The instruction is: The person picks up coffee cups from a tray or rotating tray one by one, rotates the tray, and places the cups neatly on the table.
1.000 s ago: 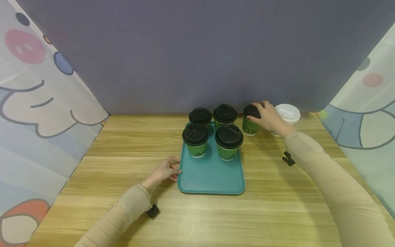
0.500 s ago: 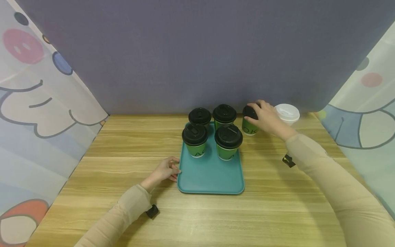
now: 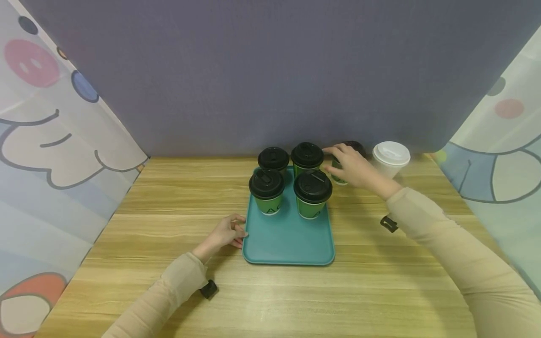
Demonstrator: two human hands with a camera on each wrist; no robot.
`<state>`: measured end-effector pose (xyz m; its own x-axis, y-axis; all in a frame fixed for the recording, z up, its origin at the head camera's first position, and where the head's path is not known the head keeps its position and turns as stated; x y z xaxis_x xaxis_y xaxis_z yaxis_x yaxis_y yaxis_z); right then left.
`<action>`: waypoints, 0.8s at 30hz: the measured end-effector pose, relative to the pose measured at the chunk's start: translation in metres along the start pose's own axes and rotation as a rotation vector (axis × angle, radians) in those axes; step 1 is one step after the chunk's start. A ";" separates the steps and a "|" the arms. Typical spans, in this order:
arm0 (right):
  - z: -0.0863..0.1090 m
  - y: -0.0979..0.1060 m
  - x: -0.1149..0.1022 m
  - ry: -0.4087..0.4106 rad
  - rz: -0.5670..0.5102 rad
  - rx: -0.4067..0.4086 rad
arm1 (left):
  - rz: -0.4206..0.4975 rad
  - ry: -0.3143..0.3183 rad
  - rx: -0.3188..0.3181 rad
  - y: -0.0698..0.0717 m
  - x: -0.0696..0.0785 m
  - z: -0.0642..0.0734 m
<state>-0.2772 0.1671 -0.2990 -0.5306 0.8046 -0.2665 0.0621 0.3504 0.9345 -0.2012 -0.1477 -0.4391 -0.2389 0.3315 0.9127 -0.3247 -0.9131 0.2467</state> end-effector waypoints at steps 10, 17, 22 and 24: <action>0.002 -0.004 -0.026 0.006 -0.005 -0.120 | 0.004 -0.011 -0.006 0.001 0.001 0.000; 0.003 -0.010 -0.037 0.033 0.000 -0.175 | 0.006 -0.012 -0.010 0.002 0.000 -0.001; 0.002 -0.015 -0.040 0.045 0.012 -0.221 | 0.008 -0.008 -0.009 0.001 0.000 0.000; 0.002 -0.016 -0.042 0.051 0.014 -0.236 | 0.005 -0.008 -0.010 0.001 0.001 0.000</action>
<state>-0.2539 0.1283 -0.3031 -0.5731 0.7816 -0.2462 -0.1259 0.2129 0.9689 -0.2015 -0.1484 -0.4382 -0.2338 0.3248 0.9165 -0.3322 -0.9125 0.2386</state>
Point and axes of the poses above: each hand's wrist, its own z-axis away from the middle knuckle, its own y-axis out of the back of the hand, x = y × z, the point moved 4 cm from there along -z, towards the middle knuckle, and after that the axes turned 1 degree about x, right-handed, at the moved point
